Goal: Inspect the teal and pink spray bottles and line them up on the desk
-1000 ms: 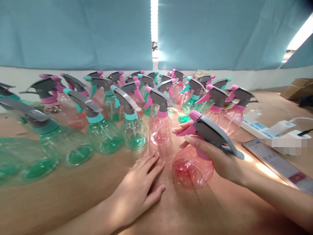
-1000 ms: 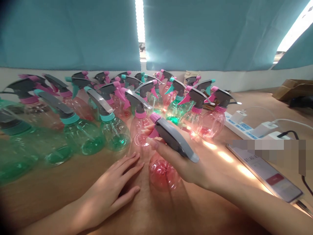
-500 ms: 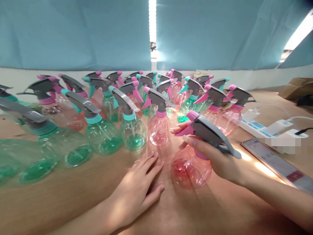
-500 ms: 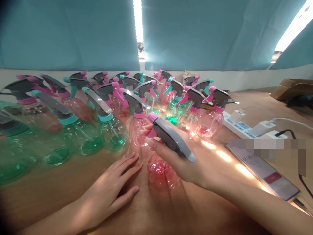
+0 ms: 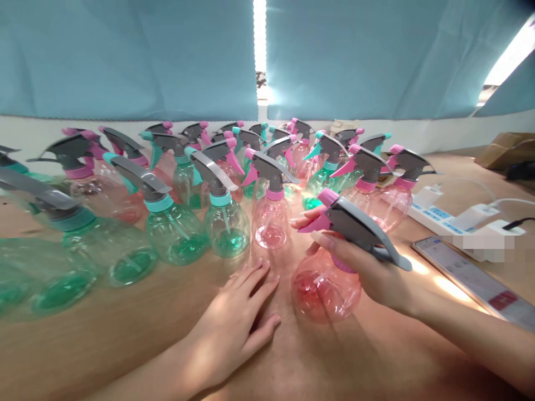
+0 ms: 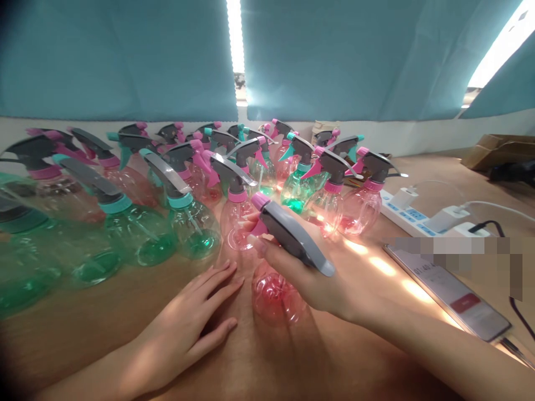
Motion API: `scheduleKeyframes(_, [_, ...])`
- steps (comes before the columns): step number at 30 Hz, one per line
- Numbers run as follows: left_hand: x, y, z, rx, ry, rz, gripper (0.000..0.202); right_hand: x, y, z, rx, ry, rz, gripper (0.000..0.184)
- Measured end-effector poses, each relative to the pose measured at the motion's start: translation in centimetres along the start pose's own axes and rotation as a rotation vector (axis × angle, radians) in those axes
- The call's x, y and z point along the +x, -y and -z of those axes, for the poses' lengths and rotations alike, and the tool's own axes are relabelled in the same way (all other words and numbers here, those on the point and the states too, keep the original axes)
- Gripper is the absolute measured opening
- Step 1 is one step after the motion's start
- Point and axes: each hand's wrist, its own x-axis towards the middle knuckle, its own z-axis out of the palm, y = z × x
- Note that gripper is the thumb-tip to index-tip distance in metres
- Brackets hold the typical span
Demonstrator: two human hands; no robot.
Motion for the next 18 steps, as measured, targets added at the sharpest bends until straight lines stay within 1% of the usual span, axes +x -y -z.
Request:
scheduleKeyframes(8, [0.09, 0.07, 0.06, -0.012, 0.014, 0.005, 0.05, 0.04, 0.1, 0.01, -0.011, 0.021, 0.068, 0.028])
scheduleKeyframes(12, [0.1, 0.01, 0.08, -0.022, -0.004, 0.004, 0.049, 0.03, 0.11, 0.14, 0.006, 0.058, 0.06, 0.024])
scheduleKeyframes(18, [0.09, 0.02, 0.01, -0.017, -0.015, 0.001, 0.049, -0.23, -0.18, 0.45, -0.03, 0.048, 0.026, 0.013])
